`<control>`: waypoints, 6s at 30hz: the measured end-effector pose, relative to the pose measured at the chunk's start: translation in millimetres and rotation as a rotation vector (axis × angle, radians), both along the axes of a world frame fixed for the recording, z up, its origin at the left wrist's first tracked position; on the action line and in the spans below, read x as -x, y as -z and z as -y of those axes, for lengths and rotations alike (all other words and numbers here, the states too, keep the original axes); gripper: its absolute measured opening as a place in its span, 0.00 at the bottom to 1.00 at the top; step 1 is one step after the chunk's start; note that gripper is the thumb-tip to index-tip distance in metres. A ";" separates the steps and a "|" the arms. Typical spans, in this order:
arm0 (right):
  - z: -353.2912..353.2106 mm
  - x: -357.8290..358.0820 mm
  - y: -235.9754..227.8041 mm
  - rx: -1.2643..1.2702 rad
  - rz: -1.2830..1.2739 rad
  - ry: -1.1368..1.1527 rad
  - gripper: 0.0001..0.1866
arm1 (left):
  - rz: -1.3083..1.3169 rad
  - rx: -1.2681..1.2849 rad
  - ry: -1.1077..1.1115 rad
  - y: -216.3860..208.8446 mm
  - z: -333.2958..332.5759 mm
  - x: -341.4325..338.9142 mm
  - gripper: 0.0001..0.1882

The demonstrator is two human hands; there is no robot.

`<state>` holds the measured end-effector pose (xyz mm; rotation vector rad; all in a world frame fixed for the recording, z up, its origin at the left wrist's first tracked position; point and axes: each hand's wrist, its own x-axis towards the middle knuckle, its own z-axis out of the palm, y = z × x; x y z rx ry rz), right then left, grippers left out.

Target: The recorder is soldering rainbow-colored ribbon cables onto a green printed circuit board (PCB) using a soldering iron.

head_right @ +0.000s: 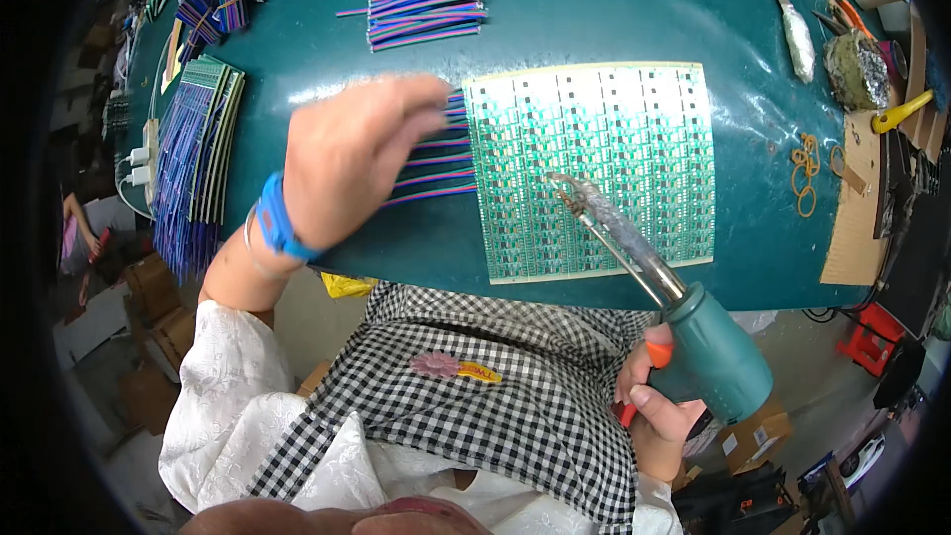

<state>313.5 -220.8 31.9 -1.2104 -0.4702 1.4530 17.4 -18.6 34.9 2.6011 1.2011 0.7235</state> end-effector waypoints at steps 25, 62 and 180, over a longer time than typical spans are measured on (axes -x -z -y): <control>9.2 9.5 10.0 0.119 0.168 -0.203 0.29 | 0.235 0.161 0.146 39.0 53.3 5.3 0.17; -2.6 15.9 -3.1 0.165 0.096 -0.112 0.26 | 0.197 0.151 0.155 40.6 55.4 5.2 0.15; 29.7 -9.0 -3.0 0.139 -0.008 -0.135 0.35 | 0.216 0.240 0.147 28.5 60.7 3.3 0.17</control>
